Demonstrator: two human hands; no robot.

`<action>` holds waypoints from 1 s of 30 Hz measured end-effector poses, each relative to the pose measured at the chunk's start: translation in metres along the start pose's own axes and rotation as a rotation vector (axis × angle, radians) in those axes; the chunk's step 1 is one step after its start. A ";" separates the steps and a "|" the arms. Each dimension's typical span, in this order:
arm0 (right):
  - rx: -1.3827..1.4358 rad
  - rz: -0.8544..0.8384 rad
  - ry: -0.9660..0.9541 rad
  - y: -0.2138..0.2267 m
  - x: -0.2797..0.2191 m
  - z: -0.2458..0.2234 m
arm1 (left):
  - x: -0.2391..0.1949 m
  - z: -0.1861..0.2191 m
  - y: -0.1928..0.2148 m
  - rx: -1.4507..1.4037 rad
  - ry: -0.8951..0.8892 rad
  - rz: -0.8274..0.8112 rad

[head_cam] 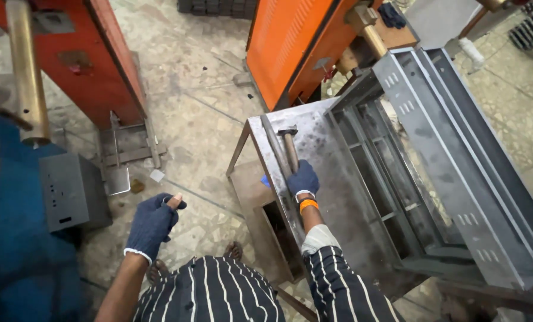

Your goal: The person bends and shapes perforated sheet metal panels using a manual press brake, at one point producing sparks while working the metal edge. They hammer a panel, fit panels together into a frame, and reposition pieces under the press repeatedly.

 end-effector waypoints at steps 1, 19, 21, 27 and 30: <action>-0.003 -0.004 0.008 0.001 -0.007 -0.002 | 0.001 -0.003 0.002 -0.007 0.003 0.006; 0.217 -0.134 0.709 -0.127 -0.191 -0.290 | -0.016 -0.116 0.200 -0.687 -0.095 0.336; 0.308 -0.268 0.757 -0.138 -0.222 -0.335 | -0.033 -0.132 0.229 -0.757 -0.046 0.400; 0.429 -0.616 0.919 -0.179 -0.306 -0.424 | -0.042 -0.250 0.338 -0.181 -0.117 0.800; 0.464 -0.799 0.941 -0.176 -0.347 -0.467 | -0.044 -0.287 0.404 0.337 -0.097 1.015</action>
Point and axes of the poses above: each hand's wrist, its own x-axis towards the middle knuckle, its own y-axis out of the back of the hand, z = x × y, the point moved 7 cm from there along x, towards the middle knuckle
